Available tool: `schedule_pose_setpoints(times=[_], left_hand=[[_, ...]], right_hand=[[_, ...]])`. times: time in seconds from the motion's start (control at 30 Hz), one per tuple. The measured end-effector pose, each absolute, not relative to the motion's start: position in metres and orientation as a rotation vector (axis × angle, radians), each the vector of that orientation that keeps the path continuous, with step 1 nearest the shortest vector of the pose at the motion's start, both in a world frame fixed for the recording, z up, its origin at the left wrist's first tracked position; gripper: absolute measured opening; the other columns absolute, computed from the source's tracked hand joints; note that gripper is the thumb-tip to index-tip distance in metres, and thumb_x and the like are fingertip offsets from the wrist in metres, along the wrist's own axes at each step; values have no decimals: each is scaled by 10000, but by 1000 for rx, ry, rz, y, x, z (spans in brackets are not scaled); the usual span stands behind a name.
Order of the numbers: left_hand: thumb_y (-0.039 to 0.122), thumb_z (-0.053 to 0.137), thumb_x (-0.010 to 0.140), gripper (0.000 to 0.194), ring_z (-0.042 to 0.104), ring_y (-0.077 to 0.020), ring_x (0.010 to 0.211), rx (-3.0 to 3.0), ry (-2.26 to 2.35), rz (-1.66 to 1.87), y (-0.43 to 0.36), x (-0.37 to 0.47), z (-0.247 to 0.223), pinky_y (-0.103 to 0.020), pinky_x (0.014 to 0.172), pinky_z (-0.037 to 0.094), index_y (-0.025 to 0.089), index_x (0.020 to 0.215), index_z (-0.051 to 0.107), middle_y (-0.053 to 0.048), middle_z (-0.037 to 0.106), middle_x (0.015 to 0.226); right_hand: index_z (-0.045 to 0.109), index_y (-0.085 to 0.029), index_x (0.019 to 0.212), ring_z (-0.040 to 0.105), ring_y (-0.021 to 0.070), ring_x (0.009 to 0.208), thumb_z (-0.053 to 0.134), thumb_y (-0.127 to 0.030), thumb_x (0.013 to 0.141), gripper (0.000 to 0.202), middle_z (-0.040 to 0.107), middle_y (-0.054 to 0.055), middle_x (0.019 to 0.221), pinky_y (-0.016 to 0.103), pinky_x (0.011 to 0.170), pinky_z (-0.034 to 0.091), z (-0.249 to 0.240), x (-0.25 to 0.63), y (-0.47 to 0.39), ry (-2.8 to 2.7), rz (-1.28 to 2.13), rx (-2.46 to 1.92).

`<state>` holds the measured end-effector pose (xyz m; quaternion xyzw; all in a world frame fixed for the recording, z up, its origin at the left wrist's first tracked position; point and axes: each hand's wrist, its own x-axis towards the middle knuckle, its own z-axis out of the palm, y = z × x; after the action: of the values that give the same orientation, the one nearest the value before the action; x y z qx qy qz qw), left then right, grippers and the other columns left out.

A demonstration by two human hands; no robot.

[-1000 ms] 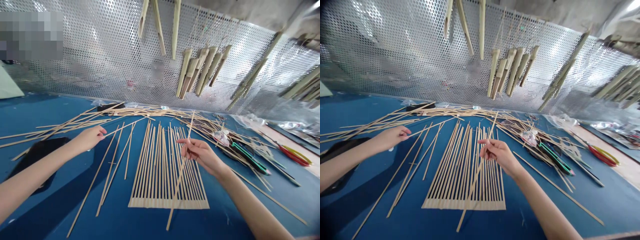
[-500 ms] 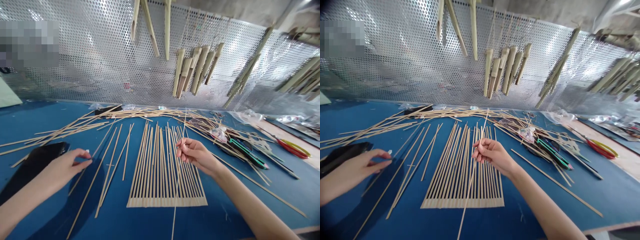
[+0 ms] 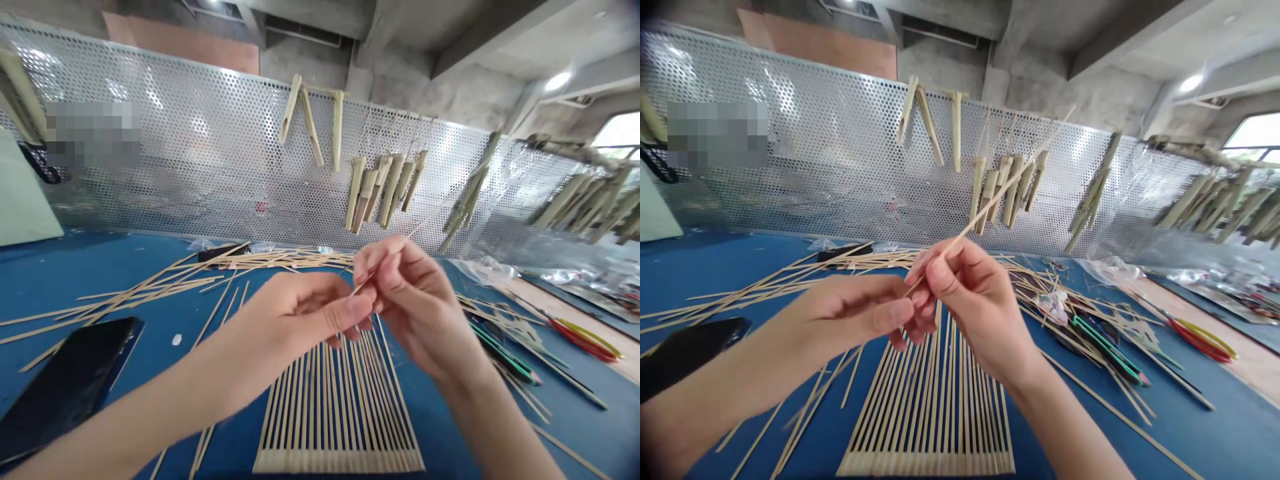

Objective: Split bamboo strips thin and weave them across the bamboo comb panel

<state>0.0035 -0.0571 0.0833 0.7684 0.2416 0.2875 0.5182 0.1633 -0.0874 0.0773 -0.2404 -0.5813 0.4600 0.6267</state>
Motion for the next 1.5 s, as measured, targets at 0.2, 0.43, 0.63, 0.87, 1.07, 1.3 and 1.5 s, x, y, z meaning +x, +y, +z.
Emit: schedule_pose_setpoints(times=[0.2,0.43,0.63,0.87,1.07,1.3,1.5], left_hand=[[283,625,784,196,581,-66,459,1532,613,824,-40,6,74,-111,416,461,152,639,643,29,636,580],[296,658,766,172,629,-98,443,1277,544,677,-42,7,66,-106,366,476,152,674,641,20,656,570],[319,654,778,198,632,-86,451,1209,523,578,-44,10,57,-96,382,480,147,690,613,21,657,589],[363,654,777,250,633,-93,453,1138,505,511,-49,13,56,-109,378,478,144,679,588,12,661,588],[414,654,736,286,612,-117,418,1155,651,436,-53,13,61,-135,349,425,135,701,599,-31,659,559],[470,614,743,346,631,-158,462,1233,670,503,-51,12,66,-187,377,451,135,820,653,-33,642,535],[401,654,717,261,591,-120,398,1190,646,479,-53,13,63,-145,334,409,143,680,637,-30,639,501]], right_hand=[[698,-216,863,595,79,696,642,-209,824,68,664,3,839,177,664,513,63,166,-72,-1389,869,-750],[693,-192,797,580,78,621,619,-259,841,109,655,7,726,163,586,489,66,169,-73,-1386,860,-922],[694,-167,792,553,74,565,567,-238,868,165,638,18,664,152,528,460,68,171,-74,-1435,979,-924],[713,-178,891,583,89,607,499,-208,911,217,655,26,695,173,581,489,74,180,-83,-1533,1030,-881],[723,-203,921,590,82,600,523,-192,904,201,672,23,730,174,576,493,78,183,-88,-1605,985,-847],[717,-212,945,590,74,596,512,-217,916,207,659,18,704,161,569,495,79,185,-88,-1643,976,-855],[725,-227,895,580,63,546,494,-173,908,237,633,-8,623,137,527,489,79,183,-90,-1647,917,-886]])
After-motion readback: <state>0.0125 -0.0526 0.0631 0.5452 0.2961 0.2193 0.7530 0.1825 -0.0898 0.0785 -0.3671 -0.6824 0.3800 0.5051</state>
